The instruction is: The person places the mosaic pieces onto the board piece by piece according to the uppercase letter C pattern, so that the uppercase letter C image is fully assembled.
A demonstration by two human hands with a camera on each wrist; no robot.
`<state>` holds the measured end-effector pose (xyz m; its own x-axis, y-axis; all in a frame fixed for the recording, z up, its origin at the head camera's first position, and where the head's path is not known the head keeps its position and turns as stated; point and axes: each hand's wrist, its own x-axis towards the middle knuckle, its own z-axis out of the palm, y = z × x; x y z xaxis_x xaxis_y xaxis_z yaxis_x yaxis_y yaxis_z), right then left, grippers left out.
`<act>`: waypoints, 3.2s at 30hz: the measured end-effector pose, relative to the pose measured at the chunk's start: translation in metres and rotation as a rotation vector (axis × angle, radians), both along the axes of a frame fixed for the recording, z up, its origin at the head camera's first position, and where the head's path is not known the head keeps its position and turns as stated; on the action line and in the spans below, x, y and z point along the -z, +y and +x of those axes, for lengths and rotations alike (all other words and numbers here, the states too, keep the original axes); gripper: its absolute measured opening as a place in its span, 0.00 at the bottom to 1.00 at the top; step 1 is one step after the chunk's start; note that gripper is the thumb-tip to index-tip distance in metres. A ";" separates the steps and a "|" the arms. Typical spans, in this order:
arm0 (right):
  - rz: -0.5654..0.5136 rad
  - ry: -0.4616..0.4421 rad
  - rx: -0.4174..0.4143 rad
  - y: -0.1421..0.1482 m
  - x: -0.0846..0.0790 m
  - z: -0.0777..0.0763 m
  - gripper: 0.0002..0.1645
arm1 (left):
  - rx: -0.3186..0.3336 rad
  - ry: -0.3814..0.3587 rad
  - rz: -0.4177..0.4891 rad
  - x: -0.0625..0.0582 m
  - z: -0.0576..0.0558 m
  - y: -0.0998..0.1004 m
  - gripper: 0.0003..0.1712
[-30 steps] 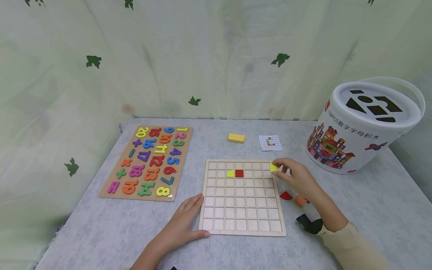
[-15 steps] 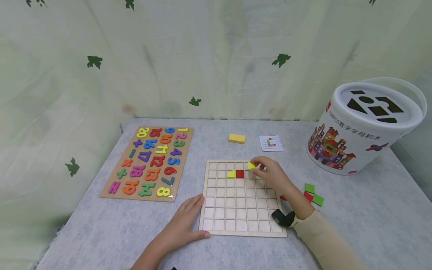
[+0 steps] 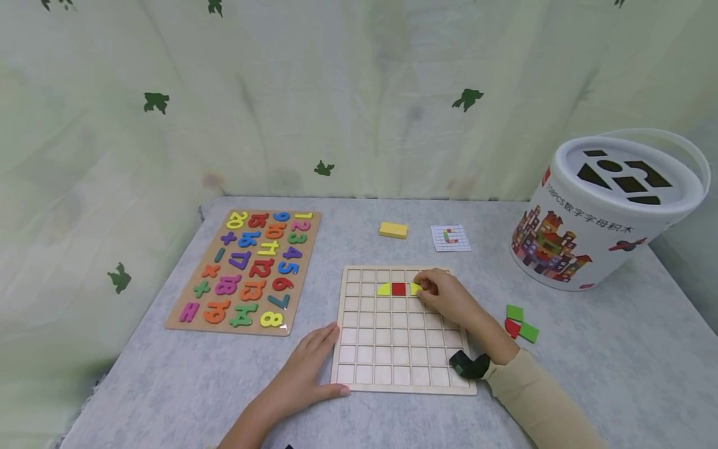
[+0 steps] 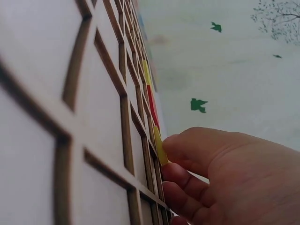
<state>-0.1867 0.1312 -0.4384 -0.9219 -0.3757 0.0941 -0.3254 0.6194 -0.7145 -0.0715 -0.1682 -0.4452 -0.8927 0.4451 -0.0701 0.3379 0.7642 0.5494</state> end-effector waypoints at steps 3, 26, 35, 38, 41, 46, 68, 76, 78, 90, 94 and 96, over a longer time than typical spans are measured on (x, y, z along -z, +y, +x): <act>-0.007 0.011 0.002 0.000 0.001 0.000 0.10 | 0.002 0.000 0.001 0.000 0.000 0.000 0.61; -0.006 -0.068 0.033 0.034 -0.040 0.023 0.28 | 0.001 0.008 -0.001 0.001 0.001 0.000 0.60; 0.066 -0.044 0.118 0.094 -0.037 0.046 0.31 | 0.002 -0.011 -0.005 0.000 0.000 0.001 0.60; 0.100 -0.077 0.158 0.111 -0.027 0.050 0.32 | 0.002 -0.015 -0.006 -0.001 0.000 0.001 0.60; 0.109 -0.110 0.175 0.125 -0.017 0.052 0.29 | 0.000 -0.014 -0.005 -0.001 0.001 0.001 0.60; 0.116 -0.099 0.176 0.139 -0.003 0.053 0.22 | 0.001 -0.015 0.000 -0.002 0.001 0.000 0.60; 0.163 -0.089 0.212 0.137 -0.013 0.052 0.23 | 0.005 -0.011 -0.002 0.000 0.001 0.000 0.60; 0.094 0.097 0.167 0.096 -0.031 0.051 0.22 | -0.001 -0.014 -0.008 -0.001 0.001 0.000 0.60; 0.076 0.113 0.141 0.084 -0.035 0.048 0.23 | -0.004 -0.012 -0.008 -0.001 0.001 0.000 0.60; -0.080 0.178 -0.028 0.008 -0.048 0.025 0.19 | -0.006 -0.011 -0.011 0.001 0.001 0.000 0.61; -0.129 0.144 -0.056 -0.013 -0.044 0.018 0.18 | -0.009 -0.007 -0.011 0.000 0.000 0.001 0.61; -0.154 0.122 -0.065 -0.021 -0.041 0.016 0.18 | -0.007 -0.006 -0.009 0.000 0.000 0.001 0.61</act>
<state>-0.1705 0.1100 -0.3974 -0.8743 -0.4068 0.2647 -0.4513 0.4808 -0.7518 -0.0713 -0.1675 -0.4452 -0.8956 0.4378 -0.0795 0.3290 0.7718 0.5441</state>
